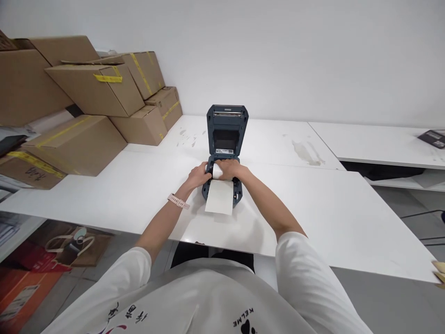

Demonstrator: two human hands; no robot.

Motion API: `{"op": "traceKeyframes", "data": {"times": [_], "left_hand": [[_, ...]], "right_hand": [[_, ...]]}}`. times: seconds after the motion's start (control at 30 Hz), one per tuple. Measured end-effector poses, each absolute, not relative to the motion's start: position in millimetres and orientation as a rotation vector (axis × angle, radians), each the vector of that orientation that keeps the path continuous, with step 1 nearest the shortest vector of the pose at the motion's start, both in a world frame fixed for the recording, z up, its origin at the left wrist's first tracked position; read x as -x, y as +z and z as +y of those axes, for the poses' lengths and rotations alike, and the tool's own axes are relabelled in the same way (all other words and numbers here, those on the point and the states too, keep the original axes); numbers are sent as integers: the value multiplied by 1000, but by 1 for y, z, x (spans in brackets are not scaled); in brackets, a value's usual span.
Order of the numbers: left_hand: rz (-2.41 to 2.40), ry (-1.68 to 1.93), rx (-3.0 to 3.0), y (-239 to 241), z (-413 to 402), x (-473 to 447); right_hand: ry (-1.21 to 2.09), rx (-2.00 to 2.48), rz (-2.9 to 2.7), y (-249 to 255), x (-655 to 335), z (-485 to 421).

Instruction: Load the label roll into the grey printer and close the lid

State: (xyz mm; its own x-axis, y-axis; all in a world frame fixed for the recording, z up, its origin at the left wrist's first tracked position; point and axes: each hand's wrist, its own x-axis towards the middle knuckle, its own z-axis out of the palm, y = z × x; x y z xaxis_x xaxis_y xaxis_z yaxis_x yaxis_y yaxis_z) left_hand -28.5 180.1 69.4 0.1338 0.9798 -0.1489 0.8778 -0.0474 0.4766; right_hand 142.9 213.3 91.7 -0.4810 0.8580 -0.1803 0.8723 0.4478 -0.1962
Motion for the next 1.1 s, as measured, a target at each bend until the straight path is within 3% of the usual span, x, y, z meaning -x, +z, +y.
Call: {"op": "traceKeyframes", "data": {"times": [0.17, 0.3, 0.47, 0.57, 0.7, 1.1], "left_hand": [[1761, 302, -1963, 69, 181, 31], [1741, 327, -1947, 68, 178, 32], [1720, 431, -1885, 64, 176, 31], [1738, 426, -1864, 64, 175, 31], [1751, 444, -1858, 64, 173, 30], [1754, 584, -1698, 59, 157, 27]], "right_hand": [[-660, -1438, 2681, 108, -160, 224], [-1366, -1401, 2967, 123, -225, 202], [-1998, -2082, 2852, 75, -313, 176], [-2029, -2402, 2661, 29, -337, 169], [-2032, -2465, 2547, -6, -341, 160], [-1773, -2551, 2511, -12, -329, 152]]}}
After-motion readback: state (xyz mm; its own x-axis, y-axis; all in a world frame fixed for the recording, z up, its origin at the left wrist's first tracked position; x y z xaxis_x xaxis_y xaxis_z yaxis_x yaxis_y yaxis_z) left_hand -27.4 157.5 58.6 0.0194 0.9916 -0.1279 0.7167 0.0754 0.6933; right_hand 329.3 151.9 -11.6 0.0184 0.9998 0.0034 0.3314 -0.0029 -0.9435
